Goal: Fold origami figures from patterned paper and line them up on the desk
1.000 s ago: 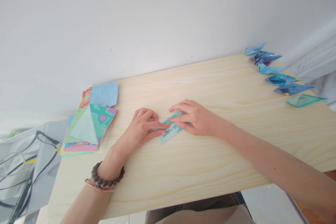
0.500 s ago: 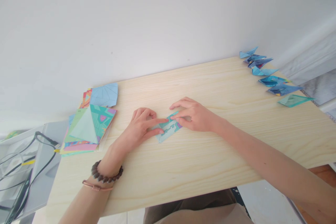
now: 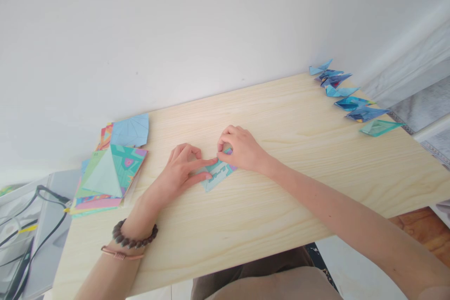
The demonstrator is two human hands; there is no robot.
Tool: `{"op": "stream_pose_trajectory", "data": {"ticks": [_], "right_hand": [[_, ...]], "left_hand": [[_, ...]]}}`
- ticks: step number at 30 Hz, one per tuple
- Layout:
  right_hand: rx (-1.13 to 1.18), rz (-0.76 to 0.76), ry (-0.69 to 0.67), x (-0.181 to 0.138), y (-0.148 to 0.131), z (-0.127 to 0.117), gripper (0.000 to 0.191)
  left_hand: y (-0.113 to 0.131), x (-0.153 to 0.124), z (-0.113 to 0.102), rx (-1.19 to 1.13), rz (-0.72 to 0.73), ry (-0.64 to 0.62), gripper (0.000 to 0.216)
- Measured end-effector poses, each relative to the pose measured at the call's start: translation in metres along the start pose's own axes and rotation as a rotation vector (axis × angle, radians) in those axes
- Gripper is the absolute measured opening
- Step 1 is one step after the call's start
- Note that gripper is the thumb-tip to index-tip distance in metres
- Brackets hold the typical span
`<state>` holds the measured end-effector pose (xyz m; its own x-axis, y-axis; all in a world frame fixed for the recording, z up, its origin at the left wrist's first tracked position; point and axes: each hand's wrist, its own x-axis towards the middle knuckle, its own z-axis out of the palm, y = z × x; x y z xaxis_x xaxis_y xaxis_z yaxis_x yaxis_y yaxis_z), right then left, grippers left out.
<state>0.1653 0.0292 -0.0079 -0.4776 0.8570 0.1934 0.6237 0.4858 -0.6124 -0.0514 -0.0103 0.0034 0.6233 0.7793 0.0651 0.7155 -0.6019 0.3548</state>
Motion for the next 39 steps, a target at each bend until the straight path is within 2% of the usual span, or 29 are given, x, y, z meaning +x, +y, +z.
{"op": "stream_pose_trajectory", "data": {"ticks": [15, 28, 39], "right_hand": [[-0.036, 0.05, 0.042, -0.004, -0.001, -0.003, 0.002], [-0.034, 0.091, 0.066, -0.003, 0.002, -0.008, 0.004], [0.085, 0.122, 0.049, 0.0, 0.021, -0.022, 0.012]], "left_hand": [[0.004, 0.002, -0.003, -0.042, 0.043, 0.043, 0.033], [0.006, 0.002, -0.005, -0.045, 0.028, 0.032, 0.035], [0.006, 0.002, -0.006, -0.059, 0.02, 0.027, 0.032]]}}
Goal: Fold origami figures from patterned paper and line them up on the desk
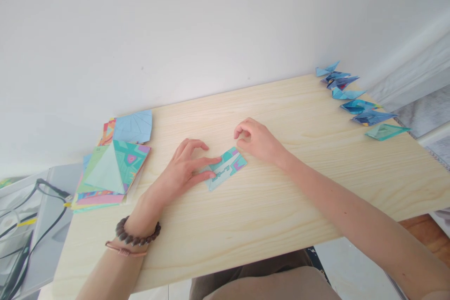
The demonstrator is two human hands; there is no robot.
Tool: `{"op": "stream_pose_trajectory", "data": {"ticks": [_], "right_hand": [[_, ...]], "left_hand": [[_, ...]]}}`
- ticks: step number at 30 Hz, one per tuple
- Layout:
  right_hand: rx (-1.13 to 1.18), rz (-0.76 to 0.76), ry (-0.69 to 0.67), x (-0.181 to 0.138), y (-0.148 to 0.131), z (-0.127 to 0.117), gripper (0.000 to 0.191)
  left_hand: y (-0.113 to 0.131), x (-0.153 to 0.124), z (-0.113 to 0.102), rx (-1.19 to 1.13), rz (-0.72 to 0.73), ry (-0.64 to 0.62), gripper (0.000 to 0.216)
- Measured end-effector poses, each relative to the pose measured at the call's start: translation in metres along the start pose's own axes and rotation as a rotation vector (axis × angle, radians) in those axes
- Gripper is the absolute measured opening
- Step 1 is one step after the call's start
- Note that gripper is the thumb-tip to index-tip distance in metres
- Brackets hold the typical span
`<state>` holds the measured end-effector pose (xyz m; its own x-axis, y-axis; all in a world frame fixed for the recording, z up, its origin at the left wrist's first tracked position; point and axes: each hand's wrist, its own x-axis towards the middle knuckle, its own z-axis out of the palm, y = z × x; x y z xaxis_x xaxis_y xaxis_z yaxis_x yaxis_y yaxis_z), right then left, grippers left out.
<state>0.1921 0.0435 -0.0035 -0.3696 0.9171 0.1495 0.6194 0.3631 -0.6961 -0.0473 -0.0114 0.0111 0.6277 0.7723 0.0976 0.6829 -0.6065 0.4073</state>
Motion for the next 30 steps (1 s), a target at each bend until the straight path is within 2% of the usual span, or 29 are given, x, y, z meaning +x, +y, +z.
{"op": "stream_pose_trajectory", "data": {"ticks": [4, 8, 13, 17, 23, 26, 30], "right_hand": [[0.031, -0.052, 0.029, -0.002, 0.008, -0.005, 0.02], [-0.01, -0.151, 0.019, -0.008, 0.003, 0.0, 0.018], [-0.117, -0.261, -0.057, -0.014, -0.009, 0.012, 0.021], [-0.128, -0.252, -0.014, -0.015, -0.011, 0.016, 0.019], [-0.187, -0.37, -0.026, -0.015, -0.014, 0.016, 0.016], [-0.181, -0.345, 0.002, -0.013, -0.017, 0.019, 0.014], [-0.121, -0.209, 0.029, -0.004, -0.019, 0.026, 0.01]], "left_hand": [[0.001, 0.0, -0.001, -0.003, -0.008, -0.01, 0.033], [0.003, 0.0, 0.0, 0.022, 0.005, 0.002, 0.032], [0.003, 0.002, 0.004, -0.021, -0.067, 0.1, 0.04], [0.002, 0.002, 0.004, -0.049, -0.076, 0.116, 0.034], [0.001, 0.0, 0.0, -0.041, -0.067, 0.109, 0.027], [0.002, 0.002, -0.001, -0.045, -0.089, 0.12, 0.025], [0.001, 0.008, 0.003, -0.032, -0.109, 0.153, 0.023]]}}
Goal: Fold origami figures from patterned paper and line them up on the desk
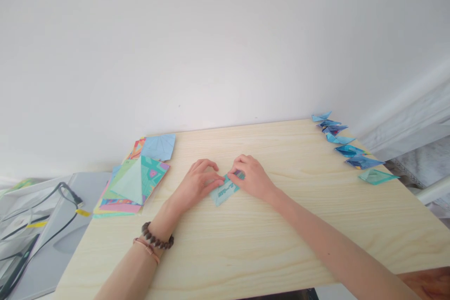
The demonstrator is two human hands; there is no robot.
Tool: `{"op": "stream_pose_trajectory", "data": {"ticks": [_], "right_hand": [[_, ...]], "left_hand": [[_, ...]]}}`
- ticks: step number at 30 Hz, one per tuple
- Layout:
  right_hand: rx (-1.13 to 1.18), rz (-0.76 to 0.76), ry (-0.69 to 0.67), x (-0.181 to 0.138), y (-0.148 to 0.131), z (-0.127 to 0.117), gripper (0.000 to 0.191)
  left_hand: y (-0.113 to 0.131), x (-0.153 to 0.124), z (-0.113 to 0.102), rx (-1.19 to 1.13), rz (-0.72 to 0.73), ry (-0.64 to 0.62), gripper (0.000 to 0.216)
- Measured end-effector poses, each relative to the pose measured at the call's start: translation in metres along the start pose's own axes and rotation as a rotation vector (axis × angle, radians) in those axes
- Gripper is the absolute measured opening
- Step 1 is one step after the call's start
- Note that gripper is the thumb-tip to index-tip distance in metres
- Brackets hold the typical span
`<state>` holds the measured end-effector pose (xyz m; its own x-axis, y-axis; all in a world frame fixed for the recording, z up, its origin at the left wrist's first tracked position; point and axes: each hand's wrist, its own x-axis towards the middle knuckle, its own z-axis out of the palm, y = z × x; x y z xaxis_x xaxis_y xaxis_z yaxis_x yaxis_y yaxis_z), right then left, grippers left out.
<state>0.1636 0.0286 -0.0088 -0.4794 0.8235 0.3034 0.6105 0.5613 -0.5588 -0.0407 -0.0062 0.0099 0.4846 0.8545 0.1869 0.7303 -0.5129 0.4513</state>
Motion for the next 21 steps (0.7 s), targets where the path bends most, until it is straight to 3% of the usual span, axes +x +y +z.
{"op": "stream_pose_trajectory", "data": {"ticks": [6, 14, 21], "right_hand": [[0.001, 0.117, -0.014, 0.011, 0.002, 0.007, 0.006], [-0.013, 0.146, 0.04, 0.008, 0.004, 0.011, 0.007], [0.051, 0.123, -0.009, 0.008, 0.005, 0.001, 0.005]], "left_hand": [[-0.003, 0.002, 0.004, 0.033, 0.023, 0.017, 0.023], [-0.003, 0.0, 0.006, 0.066, 0.048, 0.059, 0.024], [-0.008, -0.007, 0.001, 0.097, 0.037, 0.053, 0.024]]}}
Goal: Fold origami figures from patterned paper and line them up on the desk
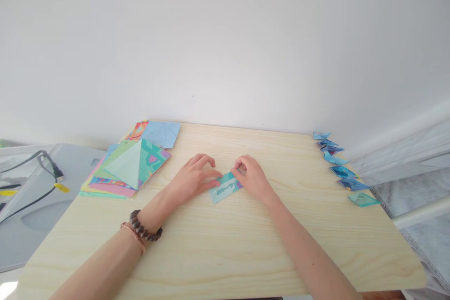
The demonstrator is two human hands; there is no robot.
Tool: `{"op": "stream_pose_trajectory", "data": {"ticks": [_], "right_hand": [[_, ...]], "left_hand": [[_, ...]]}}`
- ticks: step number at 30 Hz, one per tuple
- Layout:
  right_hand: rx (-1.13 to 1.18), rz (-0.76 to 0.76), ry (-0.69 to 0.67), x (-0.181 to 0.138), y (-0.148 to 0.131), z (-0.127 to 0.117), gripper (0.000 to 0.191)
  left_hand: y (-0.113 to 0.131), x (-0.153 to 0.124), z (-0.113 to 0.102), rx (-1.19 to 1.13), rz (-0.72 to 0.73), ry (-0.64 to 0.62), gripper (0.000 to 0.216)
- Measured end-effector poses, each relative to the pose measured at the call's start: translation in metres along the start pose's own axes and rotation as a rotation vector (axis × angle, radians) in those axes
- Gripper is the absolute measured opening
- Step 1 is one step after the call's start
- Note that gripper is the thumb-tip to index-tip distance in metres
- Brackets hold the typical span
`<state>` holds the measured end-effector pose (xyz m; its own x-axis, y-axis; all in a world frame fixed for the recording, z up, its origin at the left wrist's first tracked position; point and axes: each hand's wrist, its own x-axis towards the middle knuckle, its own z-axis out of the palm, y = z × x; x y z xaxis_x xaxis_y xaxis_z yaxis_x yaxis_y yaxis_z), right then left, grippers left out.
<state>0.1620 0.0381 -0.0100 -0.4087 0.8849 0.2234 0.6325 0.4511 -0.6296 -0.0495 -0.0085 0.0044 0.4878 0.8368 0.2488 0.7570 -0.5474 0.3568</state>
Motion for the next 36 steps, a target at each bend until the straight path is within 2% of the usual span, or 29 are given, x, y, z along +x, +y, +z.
{"op": "stream_pose_trajectory", "data": {"ticks": [12, 22, 36], "right_hand": [[-0.036, -0.013, -0.042, 0.0, -0.004, -0.003, 0.006], [-0.049, -0.001, -0.054, 0.001, -0.007, -0.004, 0.005], [-0.055, 0.007, -0.072, 0.001, -0.006, -0.005, 0.005]], "left_hand": [[-0.005, 0.003, -0.011, -0.038, 0.079, -0.106, 0.028], [-0.004, 0.004, -0.013, -0.097, 0.109, -0.076, 0.024], [-0.007, -0.001, -0.018, -0.124, 0.049, -0.135, 0.021]]}}
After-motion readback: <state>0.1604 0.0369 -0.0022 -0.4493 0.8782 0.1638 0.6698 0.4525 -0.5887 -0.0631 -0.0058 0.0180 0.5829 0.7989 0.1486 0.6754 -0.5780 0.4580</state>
